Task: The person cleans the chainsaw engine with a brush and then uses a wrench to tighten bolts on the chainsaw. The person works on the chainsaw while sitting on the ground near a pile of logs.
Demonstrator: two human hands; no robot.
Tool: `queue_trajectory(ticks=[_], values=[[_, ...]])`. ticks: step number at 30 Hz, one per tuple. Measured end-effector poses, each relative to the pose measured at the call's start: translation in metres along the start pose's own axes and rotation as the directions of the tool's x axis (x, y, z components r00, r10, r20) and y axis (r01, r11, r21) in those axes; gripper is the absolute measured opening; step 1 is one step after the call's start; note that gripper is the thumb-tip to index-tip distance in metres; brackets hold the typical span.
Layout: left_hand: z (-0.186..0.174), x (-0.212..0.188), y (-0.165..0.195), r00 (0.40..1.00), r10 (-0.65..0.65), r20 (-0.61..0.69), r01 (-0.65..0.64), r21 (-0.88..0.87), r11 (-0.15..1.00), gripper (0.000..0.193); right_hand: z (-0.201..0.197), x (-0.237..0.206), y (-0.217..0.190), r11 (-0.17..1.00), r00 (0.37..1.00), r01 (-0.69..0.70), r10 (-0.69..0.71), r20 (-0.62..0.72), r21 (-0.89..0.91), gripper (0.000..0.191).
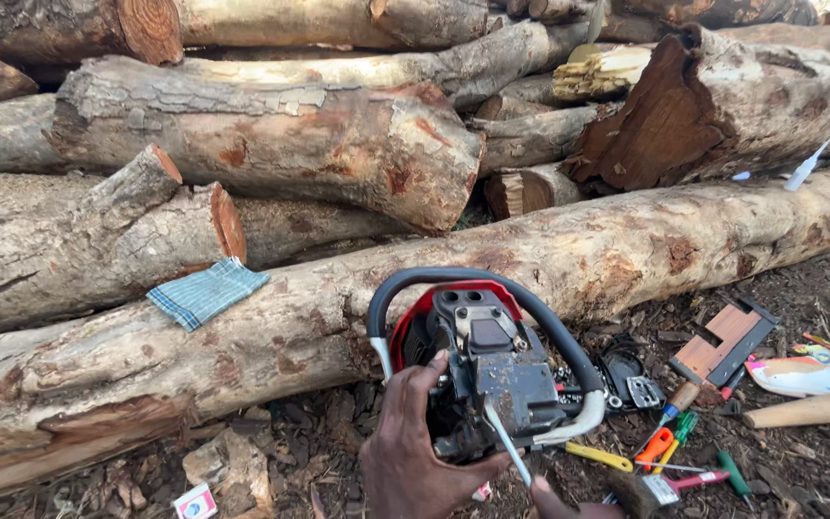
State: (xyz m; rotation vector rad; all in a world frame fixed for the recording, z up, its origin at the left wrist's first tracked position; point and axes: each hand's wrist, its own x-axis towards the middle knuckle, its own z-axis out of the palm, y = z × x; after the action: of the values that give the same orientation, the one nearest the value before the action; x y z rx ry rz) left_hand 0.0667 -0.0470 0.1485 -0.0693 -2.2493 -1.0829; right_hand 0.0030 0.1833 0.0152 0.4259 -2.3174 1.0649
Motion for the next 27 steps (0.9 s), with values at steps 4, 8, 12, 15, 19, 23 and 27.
queue_trajectory(ticks=[4, 8, 12, 15, 19, 23, 27], values=[[-0.004, -0.008, -0.003, 0.994, 0.077, -0.081, -0.078, -0.004, 0.997, 0.115, 0.003, -0.004, 0.001, 0.994, 0.995, -0.096, 0.096, -0.007, -0.055, 0.051], [-0.005, -0.005, -0.002, 0.997, 0.068, -0.032, -0.066, 0.046, 0.997, 0.115, -0.002, -0.001, 0.002, 0.999, 1.000, -0.004, 0.005, 0.023, -0.035, 0.049], [-0.004, -0.007, 0.001, 0.999, 0.026, -0.031, -0.026, 0.003, 1.000, 0.116, -0.017, 0.002, -0.001, 0.996, 1.000, -0.019, 0.021, 0.024, -0.083, 0.047], [-0.006, -0.006, 0.002, 0.999, 0.037, -0.027, -0.037, 0.015, 0.999, 0.115, -0.024, 0.001, -0.003, 0.986, 0.995, -0.101, 0.102, 0.002, -0.130, 0.046], [-0.008, -0.004, 0.003, 0.997, 0.076, -0.018, -0.075, 0.043, 0.996, 0.116, -0.027, 0.001, -0.003, 0.996, 0.999, 0.009, -0.006, 0.036, -0.086, 0.045], [-0.008, -0.006, 0.006, 1.000, -0.010, 0.004, 0.010, 0.026, 1.000, 0.114, -0.026, 0.002, 0.000, 0.987, 0.997, -0.070, 0.074, 0.024, -0.144, 0.043], [-0.006, -0.002, 0.006, 1.000, -0.012, 0.025, 0.011, 0.034, 0.999, 0.119, -0.023, -0.002, 0.002, 0.994, 0.999, -0.001, 0.005, 0.035, -0.108, 0.042]])
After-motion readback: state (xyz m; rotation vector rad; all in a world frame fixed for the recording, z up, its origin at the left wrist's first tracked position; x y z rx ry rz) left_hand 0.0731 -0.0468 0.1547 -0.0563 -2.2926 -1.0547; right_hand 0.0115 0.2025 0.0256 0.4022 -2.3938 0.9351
